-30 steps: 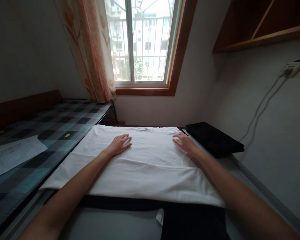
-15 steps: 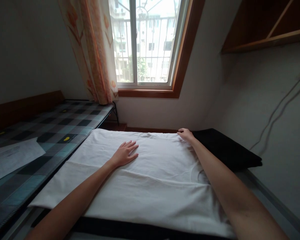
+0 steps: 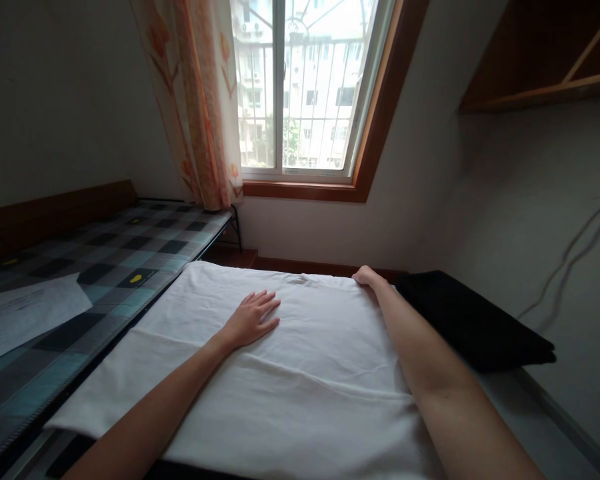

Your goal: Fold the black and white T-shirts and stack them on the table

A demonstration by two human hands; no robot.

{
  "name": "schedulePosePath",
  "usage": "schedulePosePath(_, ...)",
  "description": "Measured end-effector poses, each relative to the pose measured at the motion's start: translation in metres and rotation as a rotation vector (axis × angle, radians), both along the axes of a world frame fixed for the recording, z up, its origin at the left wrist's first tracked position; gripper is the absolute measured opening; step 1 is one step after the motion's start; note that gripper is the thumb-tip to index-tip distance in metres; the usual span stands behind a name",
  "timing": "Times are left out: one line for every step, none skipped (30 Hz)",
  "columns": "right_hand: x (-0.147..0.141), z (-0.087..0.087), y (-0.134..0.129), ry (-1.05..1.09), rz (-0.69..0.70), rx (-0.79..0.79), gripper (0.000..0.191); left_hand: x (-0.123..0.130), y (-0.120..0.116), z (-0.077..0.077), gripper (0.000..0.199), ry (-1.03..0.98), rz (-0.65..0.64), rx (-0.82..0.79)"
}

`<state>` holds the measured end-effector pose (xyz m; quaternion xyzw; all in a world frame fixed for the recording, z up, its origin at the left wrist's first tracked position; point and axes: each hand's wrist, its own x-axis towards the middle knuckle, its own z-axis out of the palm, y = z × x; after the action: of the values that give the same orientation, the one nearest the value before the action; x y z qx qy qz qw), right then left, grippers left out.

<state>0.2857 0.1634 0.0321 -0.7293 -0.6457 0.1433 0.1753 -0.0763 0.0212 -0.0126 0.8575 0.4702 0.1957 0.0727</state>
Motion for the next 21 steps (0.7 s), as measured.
schedulePosePath(-0.001,0.003,0.000,0.012,-0.023,0.018,0.026,0.000,0.000,0.000,0.049,-0.005,-0.001,0.001)
schedulePosePath(-0.003,0.007,-0.002,0.032,-0.040,0.047,0.026,0.000,0.000,0.000,0.049,-0.006,0.000,0.001)
schedulePosePath(-0.003,0.012,-0.005,0.057,-0.046,0.086,0.026,0.000,0.000,0.001,0.049,-0.004,0.002,0.001)
schedulePosePath(-0.004,0.017,-0.010,0.085,-0.037,0.131,0.028,0.000,0.000,0.001,0.049,0.001,0.003,-0.002)
schedulePosePath(-0.003,0.022,-0.018,0.113,-0.016,0.178,0.030,0.000,0.000,0.001,0.049,0.007,0.005,-0.004)
schedulePosePath(-0.002,0.026,-0.029,0.140,0.014,0.222,0.032,0.000,0.000,0.001,0.049,0.012,0.005,-0.006)
schedulePosePath(0.000,0.028,-0.043,0.171,0.073,0.252,0.032,0.000,0.000,0.001,0.049,0.015,0.003,-0.006)
schedulePosePath(0.003,0.029,-0.059,0.196,0.141,0.261,0.030,0.000,0.000,0.001,0.049,0.014,0.001,-0.005)
schedulePosePath(0.006,0.027,-0.078,0.223,0.230,0.253,0.025,0.000,0.000,0.001,0.049,0.010,-0.002,-0.002)
schedulePosePath(0.009,0.024,-0.097,0.268,0.433,0.191,0.023,0.000,0.000,0.001,0.049,0.004,-0.003,0.001)
schedulePosePath(0.013,0.020,-0.116,0.294,0.587,0.117,0.023,0.000,0.000,0.001,0.049,-0.002,-0.003,0.004)
schedulePosePath(0.017,0.016,-0.133,0.295,0.670,0.047,0.024,0.000,0.000,0.000,0.048,-0.008,-0.002,0.004)
schedulePosePath(0.020,0.012,-0.149,0.281,0.725,-0.006,0.025,0.000,0.000,0.000,0.048,-0.013,0.000,0.004)
schedulePosePath(0.023,0.009,-0.161,0.264,0.761,-0.033,0.025,0.000,0.000,-0.001,0.048,-0.017,0.003,0.002)
schedulePosePath(0.026,0.008,-0.170,0.241,0.766,-0.041,0.024,0.000,0.000,-0.001,0.048,-0.020,0.007,-0.002)
schedulePosePath(0.029,0.009,-0.177,0.216,0.750,-0.035,0.024,0.000,0.000,-0.001,0.048,-0.025,0.011,-0.005)
schedulePosePath(0.031,0.011,-0.180,0.186,0.709,-0.021,0.023,0.001,0.001,-0.001,0.047,-0.035,0.013,-0.009)
schedulePosePath(0.032,0.015,-0.181,0.149,0.641,-0.007,0.023,0.001,0.002,-0.001,0.047,-0.052,0.013,-0.014)
schedulePosePath(0.034,0.020,-0.180,0.106,0.552,0.002,0.023,0.002,0.005,0.000,0.046,-0.075,0.018,-0.022)
schedulePosePath(0.035,0.025,-0.178,0.057,0.455,0.005,0.023,0.004,0.009,0.002,0.045,-0.105,0.036,-0.033)
schedulePosePath(0.036,0.030,-0.175,0.008,0.358,0.000,0.023,0.006,0.013,0.004,0.044,-0.139,0.069,-0.049)
